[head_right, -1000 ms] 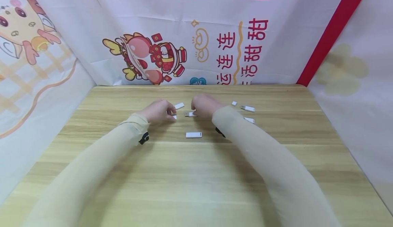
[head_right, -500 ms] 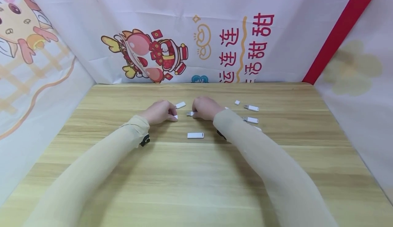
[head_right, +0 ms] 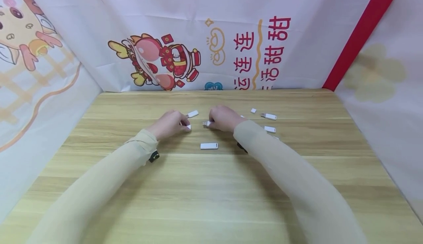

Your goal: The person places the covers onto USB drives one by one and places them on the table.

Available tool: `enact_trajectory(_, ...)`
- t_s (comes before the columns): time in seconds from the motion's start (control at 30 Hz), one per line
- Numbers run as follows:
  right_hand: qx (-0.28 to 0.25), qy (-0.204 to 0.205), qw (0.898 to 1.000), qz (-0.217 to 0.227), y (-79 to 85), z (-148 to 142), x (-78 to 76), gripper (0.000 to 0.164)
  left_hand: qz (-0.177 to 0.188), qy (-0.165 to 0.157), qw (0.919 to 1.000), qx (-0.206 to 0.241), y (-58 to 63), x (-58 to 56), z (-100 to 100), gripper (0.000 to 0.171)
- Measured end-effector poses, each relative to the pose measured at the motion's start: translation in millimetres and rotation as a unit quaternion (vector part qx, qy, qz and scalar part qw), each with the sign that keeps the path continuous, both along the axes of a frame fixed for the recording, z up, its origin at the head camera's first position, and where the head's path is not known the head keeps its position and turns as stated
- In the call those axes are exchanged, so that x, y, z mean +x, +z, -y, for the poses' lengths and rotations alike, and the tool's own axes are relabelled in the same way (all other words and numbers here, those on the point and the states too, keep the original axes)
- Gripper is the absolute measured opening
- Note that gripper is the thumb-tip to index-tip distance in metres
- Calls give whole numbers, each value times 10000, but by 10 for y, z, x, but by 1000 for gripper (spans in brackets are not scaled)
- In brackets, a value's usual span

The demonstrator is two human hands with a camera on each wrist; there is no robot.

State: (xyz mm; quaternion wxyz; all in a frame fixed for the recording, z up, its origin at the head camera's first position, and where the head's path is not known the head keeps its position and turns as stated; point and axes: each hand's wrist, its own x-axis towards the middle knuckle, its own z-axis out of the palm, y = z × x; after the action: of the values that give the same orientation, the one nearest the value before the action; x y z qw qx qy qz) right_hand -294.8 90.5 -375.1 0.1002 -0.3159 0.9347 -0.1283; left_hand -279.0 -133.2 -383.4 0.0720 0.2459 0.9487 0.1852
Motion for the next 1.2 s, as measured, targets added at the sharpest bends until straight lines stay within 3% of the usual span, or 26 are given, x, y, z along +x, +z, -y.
enact_trajectory(0.37,-397,100,9983,-427,215,-346,472,12,-116,-353,9989,270,222,512,-48,18)
enact_trajectory(0.6,-673,412,9917,-1019,302,-495,911,14,-622,-690,9949,386,321,873,-105,16)
enact_trajectory(0.8,-1109,919,9749,-1697,292,-566,1233,14,-1346,-1247,9811,612,356,1151,-166,15)
enact_trajectory(1.03,-1531,1311,9604,-1925,348,-559,1610,14,-2119,-1900,9525,1088,464,1501,-269,19)
enact_trajectory(1.2,-1689,1319,9585,-1879,382,-573,1824,14,-2370,-2072,9426,1113,522,1698,-332,18)
